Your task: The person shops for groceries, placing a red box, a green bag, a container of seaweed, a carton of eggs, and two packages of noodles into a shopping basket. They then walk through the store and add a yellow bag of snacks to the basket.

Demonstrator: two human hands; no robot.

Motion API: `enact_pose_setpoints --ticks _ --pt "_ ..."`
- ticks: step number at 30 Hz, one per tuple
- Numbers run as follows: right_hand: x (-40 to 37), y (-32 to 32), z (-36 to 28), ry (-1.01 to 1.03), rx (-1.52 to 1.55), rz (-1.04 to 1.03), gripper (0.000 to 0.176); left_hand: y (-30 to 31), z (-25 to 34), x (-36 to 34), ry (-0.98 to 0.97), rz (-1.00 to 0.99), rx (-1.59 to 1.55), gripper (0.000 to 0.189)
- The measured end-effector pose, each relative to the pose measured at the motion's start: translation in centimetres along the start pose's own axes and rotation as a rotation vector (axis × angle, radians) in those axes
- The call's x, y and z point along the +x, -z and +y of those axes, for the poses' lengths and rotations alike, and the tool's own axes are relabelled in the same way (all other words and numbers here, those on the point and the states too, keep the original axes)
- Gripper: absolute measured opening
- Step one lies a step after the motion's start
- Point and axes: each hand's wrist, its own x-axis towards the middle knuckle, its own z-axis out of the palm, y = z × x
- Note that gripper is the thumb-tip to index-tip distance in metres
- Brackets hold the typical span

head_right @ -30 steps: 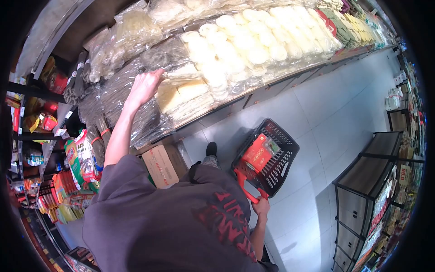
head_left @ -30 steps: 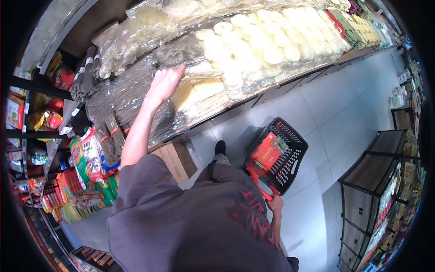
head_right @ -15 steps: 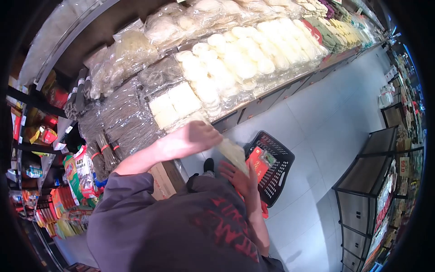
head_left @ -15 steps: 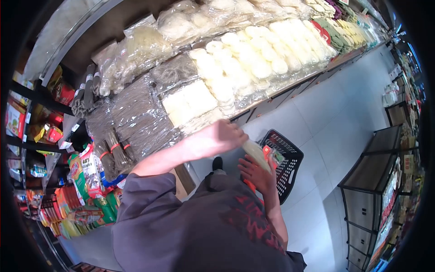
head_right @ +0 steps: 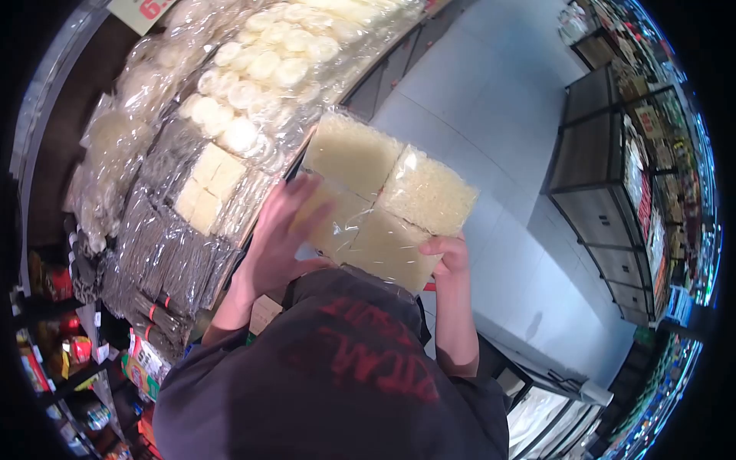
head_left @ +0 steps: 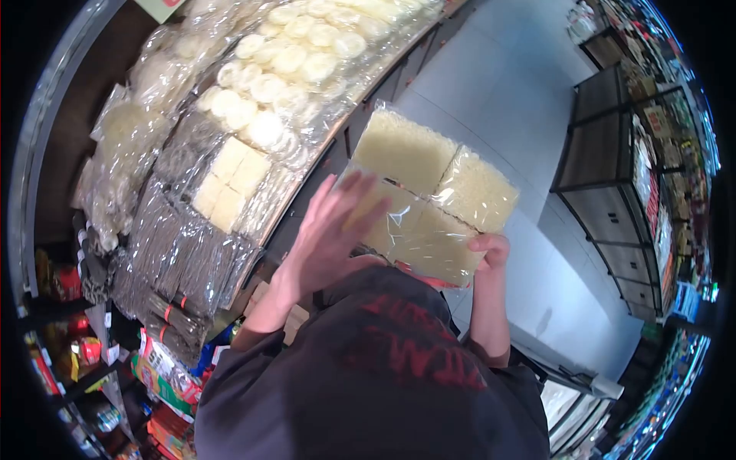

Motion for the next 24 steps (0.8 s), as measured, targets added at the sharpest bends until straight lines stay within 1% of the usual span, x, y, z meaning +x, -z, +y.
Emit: enact_pose_setpoints --ticks 1,2,4,5,7,8,10,11,13,14,16,17,19,20,22,24 --pt "-0.5 -0.5 -1.1 0.06 -0.055 -0.059 0.088 -0.6 -0.6 0.6 0.087 0.034 -0.136 0.102" --pt "-1.0 -1.0 -2.1 0.081 -0.062 -0.034 0.088 -1.3 -1.2 1.1 0.065 0.023 -0.159 0.102" --pt "-2.0 -1.8 -3.7 0.127 -0.123 -0.038 0.088 -3.1 -2.4 1.8 0.177 0.22 -0.736 0.108" --pt "-2.6 -2.0 -4.2 0.143 -0.132 -0.024 0.088 -4.3 -2.8 2.4 0.296 0.243 -1.039 0.102" --pt "-3.6 -2.3 -5.1 0.159 -0.157 -0.011 0.089 -5.7 -3.7 3.3 0.439 0.196 -1.435 0.08" --pt "-4.0 -2.6 -5.2 0.163 -0.162 -0.005 0.089 -6.0 -4.0 3.8 0.435 0.191 -1.444 0.08" --pt "-4.7 -3.5 -5.0 0.218 -0.287 0.057 0.085 -6.2 -4.6 4.7 0.645 -0.054 -1.978 0.056" --pt "-5.1 -3.9 -4.8 0.224 -0.285 0.063 0.085 -6.4 -4.5 5.1 0.646 -0.064 -1.978 0.056" --pt "-6.1 -4.6 -4.4 0.243 -0.369 0.204 0.074 -7.0 -3.7 6.0 0.552 -0.061 -1.639 0.044" --pt "-6.5 -5.1 -4.4 0.252 -0.365 0.218 0.074 -6.9 -3.3 6.2 0.552 -0.08 -1.642 0.044" --pt "-6.8 -5.9 -4.5 0.377 -0.507 0.243 0.056 -6.5 -2.5 6.8 0.491 0.036 -1.542 0.038" --pt "-7.0 -6.2 -4.5 0.39 -0.505 0.255 0.056 -6.2 -2.2 7.1 0.484 0.018 -1.545 0.038" --pt "-7.5 -6.6 -4.6 0.485 -0.595 0.312 0.049 -5.7 -1.7 7.3 0.386 0.029 -1.458 0.033" --pt "-7.8 -6.5 -4.7 0.497 -0.594 0.32 0.049 -5.8 -1.5 7.4 0.377 0.017 -1.46 0.033" --pt "-8.5 -6.0 -4.8 0.497 -0.646 0.364 0.065 -6.0 -0.9 7.5 0.364 0.082 -1.423 0.03" --pt "-9.1 -5.7 -4.8 0.521 -0.652 0.372 0.065 -6.0 -0.1 7.7 0.324 0.099 -1.428 0.029"
